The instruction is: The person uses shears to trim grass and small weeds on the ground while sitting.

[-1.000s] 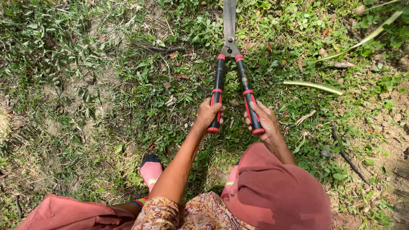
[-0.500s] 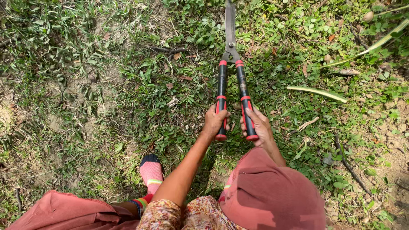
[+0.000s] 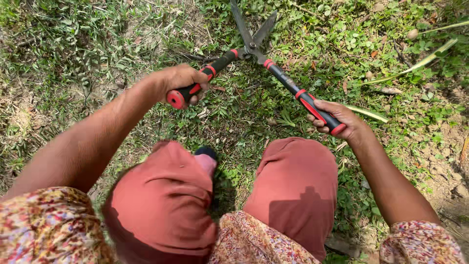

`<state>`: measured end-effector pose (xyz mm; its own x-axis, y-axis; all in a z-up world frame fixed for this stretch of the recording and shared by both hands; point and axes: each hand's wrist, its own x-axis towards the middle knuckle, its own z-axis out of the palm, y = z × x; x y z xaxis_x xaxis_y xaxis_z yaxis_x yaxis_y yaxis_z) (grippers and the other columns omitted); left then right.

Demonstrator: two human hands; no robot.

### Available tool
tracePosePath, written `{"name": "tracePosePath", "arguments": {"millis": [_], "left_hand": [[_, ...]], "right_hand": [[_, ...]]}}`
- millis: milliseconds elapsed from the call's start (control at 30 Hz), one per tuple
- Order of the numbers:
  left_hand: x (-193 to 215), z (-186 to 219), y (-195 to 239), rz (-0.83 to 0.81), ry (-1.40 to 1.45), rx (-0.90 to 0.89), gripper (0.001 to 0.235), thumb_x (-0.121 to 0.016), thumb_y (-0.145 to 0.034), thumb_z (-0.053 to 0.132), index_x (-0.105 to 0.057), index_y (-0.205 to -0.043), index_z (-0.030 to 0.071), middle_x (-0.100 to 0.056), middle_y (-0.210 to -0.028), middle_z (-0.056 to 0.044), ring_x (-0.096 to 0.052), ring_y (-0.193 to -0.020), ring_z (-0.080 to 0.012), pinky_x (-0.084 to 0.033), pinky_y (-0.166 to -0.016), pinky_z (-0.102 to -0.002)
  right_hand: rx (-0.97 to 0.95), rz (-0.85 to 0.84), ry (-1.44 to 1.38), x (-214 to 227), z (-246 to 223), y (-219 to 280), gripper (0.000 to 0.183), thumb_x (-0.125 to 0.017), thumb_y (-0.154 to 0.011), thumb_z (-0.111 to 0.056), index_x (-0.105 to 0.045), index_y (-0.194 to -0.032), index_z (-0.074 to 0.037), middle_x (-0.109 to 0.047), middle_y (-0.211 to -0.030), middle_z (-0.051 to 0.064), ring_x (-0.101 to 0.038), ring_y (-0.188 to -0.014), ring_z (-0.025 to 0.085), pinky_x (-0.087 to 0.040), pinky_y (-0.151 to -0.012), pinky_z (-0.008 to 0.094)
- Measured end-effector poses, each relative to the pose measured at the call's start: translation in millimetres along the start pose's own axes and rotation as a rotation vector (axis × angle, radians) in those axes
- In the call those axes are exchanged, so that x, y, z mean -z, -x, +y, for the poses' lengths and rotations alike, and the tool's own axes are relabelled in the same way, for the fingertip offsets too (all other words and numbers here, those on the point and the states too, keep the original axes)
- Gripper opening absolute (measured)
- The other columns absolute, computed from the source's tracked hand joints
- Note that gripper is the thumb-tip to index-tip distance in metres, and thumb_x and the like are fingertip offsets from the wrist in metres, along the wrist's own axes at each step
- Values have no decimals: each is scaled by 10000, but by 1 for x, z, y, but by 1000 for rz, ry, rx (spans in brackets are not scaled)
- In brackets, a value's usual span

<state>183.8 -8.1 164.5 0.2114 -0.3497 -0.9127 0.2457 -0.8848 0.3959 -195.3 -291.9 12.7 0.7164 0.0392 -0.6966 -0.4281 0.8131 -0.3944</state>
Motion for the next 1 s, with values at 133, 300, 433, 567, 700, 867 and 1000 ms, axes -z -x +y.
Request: {"name": "tracePosePath", "arguments": {"millis": [133, 300, 433, 567, 700, 867, 1000], "left_hand": [[-15, -84, -1, 25, 199, -240, 213, -666, -807, 167, -561, -959, 62, -618, -648, -26, -573, -453, -120, -471, -400, -283], [-2, -153, -22, 95, 284, -262, 276, -692, -779, 142, -538, -991, 55, -601, -647, -45, -554, -419, -153, -455, -393, -309], [38, -172, -48, 121, 176, -192, 327, -707, -769, 154, -550, -1031, 37, -609, -640, -66, -572, -428, -167, -473, -408, -316], [59, -181, -88, 52, 157, -258, 386, -715, -750, 170, -551, -1072, 36, -601, -643, -60, -578, -438, -175, -475, -415, -325], [65, -175, -111, 113, 116, -334, 365, -710, -778, 183, -559, -1077, 39, -605, -659, -44, -583, -453, -152, -484, -423, -311], [94, -179, -104, 5, 219, -318, 340, -726, -808, 174, -541, -1055, 31, -589, -637, -58, -566, -409, -167, -463, -390, -315], [107, -184, -101, -59, 300, -336, 327, -716, -815, 167, -525, -1053, 51, -588, -644, -35, -551, -409, -144, -462, -387, -296]], "right_hand": [[-48, -10, 386, -36, -35, -16, 479, -707, -900, -326, -535, -1290, -107, -643, -797, 50, -599, -521, 78, -498, -388, 228], [-102, 33, 602, -76, -32, -53, 523, -721, -878, -337, -522, -1272, -56, -624, -734, 38, -596, -508, 95, -528, -406, 264], [-6, 112, 433, -99, 34, -74, 556, -707, -885, -340, -540, -1349, -82, -637, -710, 48, -592, -484, 102, -504, -385, 257], [155, 206, 223, -113, 114, -111, 543, -716, -927, -300, -574, -1396, -66, -666, -767, 46, -619, -556, 87, -530, -477, 234], [258, 243, 86, -139, 147, -168, 496, -729, -916, -301, -605, -1346, -89, -668, -735, 57, -599, -516, 121, -498, -458, 248], [229, 266, 81, -155, 142, -157, 466, -687, -961, -326, -608, -1346, -75, -678, -780, 50, -636, -579, 97, -541, -521, 228], [156, 267, 142, -160, 108, -131, 446, -680, -948, -334, -618, -1314, -86, -674, -749, 67, -610, -511, 121, -521, -466, 247]]}}
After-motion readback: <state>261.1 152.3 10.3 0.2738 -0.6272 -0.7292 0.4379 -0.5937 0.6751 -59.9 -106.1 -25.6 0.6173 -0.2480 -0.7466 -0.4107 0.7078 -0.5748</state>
